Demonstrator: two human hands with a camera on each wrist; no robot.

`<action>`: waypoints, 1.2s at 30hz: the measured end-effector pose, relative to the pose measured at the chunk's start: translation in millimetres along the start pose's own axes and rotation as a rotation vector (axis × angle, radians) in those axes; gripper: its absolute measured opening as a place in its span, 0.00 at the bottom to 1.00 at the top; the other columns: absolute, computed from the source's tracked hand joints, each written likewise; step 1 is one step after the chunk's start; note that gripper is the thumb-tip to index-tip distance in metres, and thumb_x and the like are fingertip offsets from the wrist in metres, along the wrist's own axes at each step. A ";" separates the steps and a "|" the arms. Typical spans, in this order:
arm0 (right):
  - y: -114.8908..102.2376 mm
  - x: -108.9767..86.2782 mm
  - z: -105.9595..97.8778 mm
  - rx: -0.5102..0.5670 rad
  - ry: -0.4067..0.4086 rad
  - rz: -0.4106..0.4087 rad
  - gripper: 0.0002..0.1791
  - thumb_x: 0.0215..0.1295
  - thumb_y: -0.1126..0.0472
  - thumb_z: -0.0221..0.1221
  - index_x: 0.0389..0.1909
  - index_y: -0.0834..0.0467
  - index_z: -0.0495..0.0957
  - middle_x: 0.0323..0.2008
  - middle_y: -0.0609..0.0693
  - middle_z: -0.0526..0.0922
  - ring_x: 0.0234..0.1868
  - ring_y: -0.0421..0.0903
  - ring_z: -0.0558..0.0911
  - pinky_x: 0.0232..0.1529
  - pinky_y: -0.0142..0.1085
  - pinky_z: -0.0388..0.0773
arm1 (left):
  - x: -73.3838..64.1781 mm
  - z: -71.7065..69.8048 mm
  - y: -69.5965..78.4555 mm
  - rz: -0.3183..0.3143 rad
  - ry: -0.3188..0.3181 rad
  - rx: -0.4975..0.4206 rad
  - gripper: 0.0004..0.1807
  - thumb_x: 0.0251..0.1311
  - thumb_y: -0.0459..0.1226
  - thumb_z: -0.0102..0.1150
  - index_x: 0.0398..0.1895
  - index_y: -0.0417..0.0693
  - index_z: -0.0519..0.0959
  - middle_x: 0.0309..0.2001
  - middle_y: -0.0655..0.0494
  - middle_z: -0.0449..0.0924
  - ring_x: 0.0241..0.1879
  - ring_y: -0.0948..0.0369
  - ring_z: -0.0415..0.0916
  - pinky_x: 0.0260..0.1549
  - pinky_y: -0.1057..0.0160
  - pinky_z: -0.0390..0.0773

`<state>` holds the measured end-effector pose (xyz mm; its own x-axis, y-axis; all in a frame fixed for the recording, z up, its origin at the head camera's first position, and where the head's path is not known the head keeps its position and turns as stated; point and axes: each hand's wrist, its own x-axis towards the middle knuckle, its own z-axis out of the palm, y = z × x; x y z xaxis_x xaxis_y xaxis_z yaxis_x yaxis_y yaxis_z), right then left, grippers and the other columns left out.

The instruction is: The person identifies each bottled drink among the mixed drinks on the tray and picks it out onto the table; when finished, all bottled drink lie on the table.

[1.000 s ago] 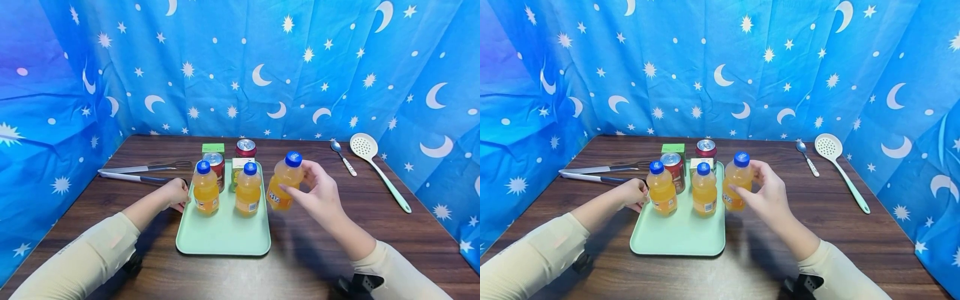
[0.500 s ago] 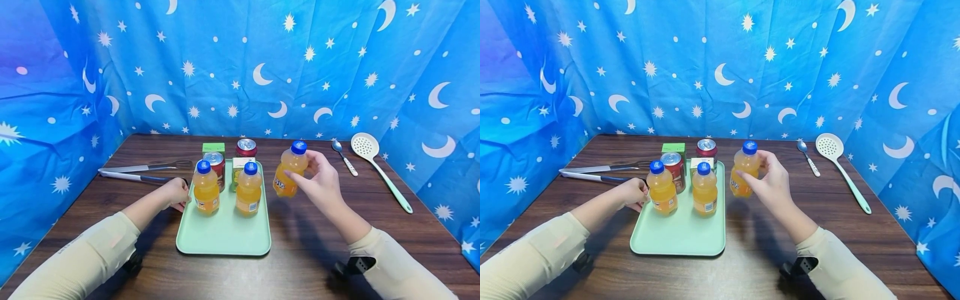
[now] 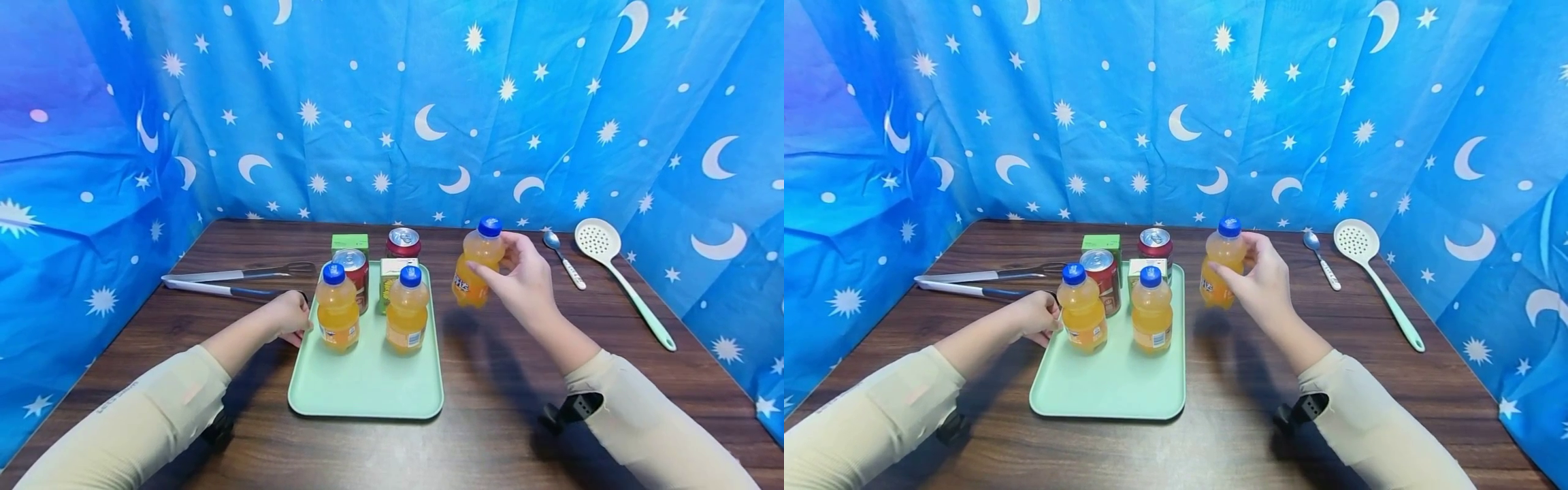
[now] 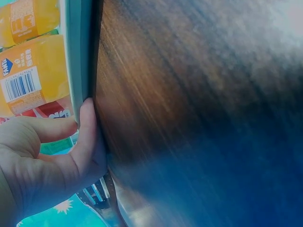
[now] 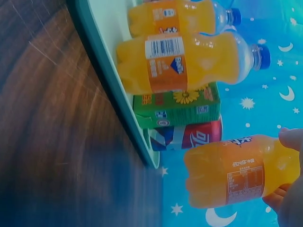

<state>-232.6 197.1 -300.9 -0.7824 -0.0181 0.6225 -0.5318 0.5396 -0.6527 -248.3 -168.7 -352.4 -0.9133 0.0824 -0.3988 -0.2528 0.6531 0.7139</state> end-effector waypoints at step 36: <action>54.4 20.9 23.7 0.038 0.029 0.267 0.35 0.54 0.51 0.67 0.57 0.63 0.62 0.53 0.59 0.72 0.56 0.52 0.73 0.57 0.46 0.71 | -0.2 0.6 -2.9 0.026 0.012 0.007 0.07 0.57 0.22 0.54 0.29 0.34 0.66 0.28 0.41 0.71 0.22 0.55 0.74 0.21 0.61 0.82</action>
<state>-285.6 206.1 -333.6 -0.8872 0.1449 0.4381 -0.3205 0.4896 -0.8109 -247.2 -170.2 -354.8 -0.9233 0.0905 -0.3734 -0.2269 0.6559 0.7199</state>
